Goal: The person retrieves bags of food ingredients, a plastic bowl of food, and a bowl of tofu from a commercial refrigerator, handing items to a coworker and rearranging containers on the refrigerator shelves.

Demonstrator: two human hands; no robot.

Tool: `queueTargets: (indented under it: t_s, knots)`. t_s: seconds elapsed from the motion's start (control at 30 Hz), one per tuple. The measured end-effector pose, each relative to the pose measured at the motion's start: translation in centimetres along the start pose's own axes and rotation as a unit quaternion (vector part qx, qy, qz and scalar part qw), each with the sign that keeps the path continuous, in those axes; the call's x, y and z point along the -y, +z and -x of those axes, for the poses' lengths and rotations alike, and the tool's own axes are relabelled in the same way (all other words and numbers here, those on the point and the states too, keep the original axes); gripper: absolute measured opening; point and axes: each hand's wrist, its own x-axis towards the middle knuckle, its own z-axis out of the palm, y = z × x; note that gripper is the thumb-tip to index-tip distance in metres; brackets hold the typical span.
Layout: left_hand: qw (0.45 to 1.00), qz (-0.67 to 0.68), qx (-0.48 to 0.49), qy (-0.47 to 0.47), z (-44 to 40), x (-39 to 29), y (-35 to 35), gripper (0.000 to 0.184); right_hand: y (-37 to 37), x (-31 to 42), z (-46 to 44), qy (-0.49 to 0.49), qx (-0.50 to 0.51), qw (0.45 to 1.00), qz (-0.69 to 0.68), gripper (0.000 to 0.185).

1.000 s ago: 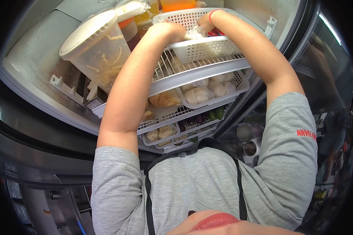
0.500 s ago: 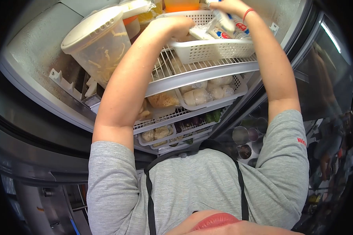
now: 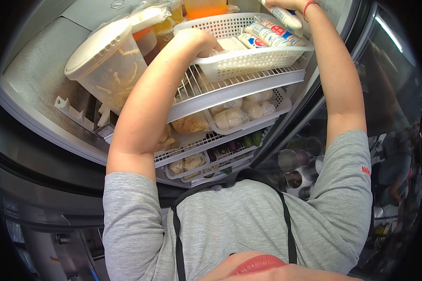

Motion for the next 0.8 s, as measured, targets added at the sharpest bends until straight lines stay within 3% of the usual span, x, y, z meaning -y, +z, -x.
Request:
queueTargets:
  t_s: [0.03, 0.13, 0.17, 0.23, 0.27, 0.3, 0.37, 0.4, 0.43, 0.5, 0.53, 0.63, 0.7, 0.73, 0.77, 0.8]
  knots:
    - [1.0, 0.001, -0.001, 0.0, 0.0, 0.1, -0.6, 0.058, 0.2, 0.1, -0.1, -0.001, 0.0, 1.0, 0.001, 0.072]
    - [0.995, -0.002, -0.099, -0.021, 1.1, -0.4, -2.7, 0.089, 0.8, 1.6, -0.4, -0.016, -0.016, 0.999, 0.046, 0.068]
    - [0.99, 0.009, -0.137, -0.022, 1.5, -0.5, -3.0, 0.086, 1.4, 2.0, -0.3, -0.016, -0.015, 0.999, 0.045, 0.068]
    - [0.993, -0.003, -0.119, -0.025, 3.3, -1.7, -3.9, 0.078, 2.7, 2.5, -0.4, -0.038, 0.004, 0.999, -0.027, 0.066]
    - [0.993, -0.004, -0.119, -0.027, 3.7, -2.0, -3.8, 0.078, 3.3, 2.9, -1.1, -0.049, 0.01, 0.994, 0.099, 0.066]
    - [0.993, -0.011, -0.114, -0.022, 4.0, -2.3, -3.7, 0.073, 4.9, 2.4, -0.8, -0.041, 0.017, 0.999, -0.018, 0.066]
    - [0.992, -0.006, -0.126, -0.023, 5.1, -2.7, -3.6, 0.055, 5.8, 3.9, -0.9, -0.063, 0.001, 0.966, 0.251, 0.064]
    - [0.99, -0.008, -0.138, -0.018, 5.9, -2.9, -3.3, 0.05, 4.9, 4.9, -0.1, -0.021, 0.029, 0.973, 0.229, 0.063]
    - [0.989, -0.01, -0.148, -0.014, 6.9, -3.3, -3.2, 0.047, 4.8, 1.3, -3.5, -0.16, -0.035, 0.957, 0.241, 0.063]
    - [0.986, -0.01, -0.164, 0.006, 7.8, -2.7, -2.4, 0.045, 2.2, 1.2, -3.5, -0.154, -0.092, 0.959, 0.22, 0.063]
    - [0.981, -0.004, -0.193, 0.006, 8.4, -2.7, -2.0, 0.046, 1.2, 3.9, -1.3, -0.055, -0.095, 0.977, 0.182, 0.064]
    - [0.973, 0.004, -0.231, 0.017, 10.2, -2.7, -1.2, 0.046, 0.3, 2.3, -1.8, -0.048, -0.065, 0.979, 0.186, 0.057]
    - [0.969, 0.007, -0.248, -0.008, 11.1, -2.6, -0.7, 0.048, 2.0, -1.2, -3.8, 0.16, 0.048, 0.977, 0.135, 0.073]
    - [0.969, 0.008, -0.248, -0.008, 11.5, -2.4, -0.3, 0.048, 3.2, 0.0, -1.9, 0.089, 0.116, 0.963, 0.227, 0.073]
    - [0.966, 0.012, -0.257, -0.002, 11.9, -2.1, 0.2, 0.049, 5.3, -2.3, -1.8, 0.014, 0.076, 0.959, 0.274, 0.077]
    - [0.963, 0.015, -0.268, 0.004, 12.3, -2.0, 0.6, 0.05, 5.5, -3.9, -2.7, 0.021, 0.065, 0.964, 0.258, 0.076]
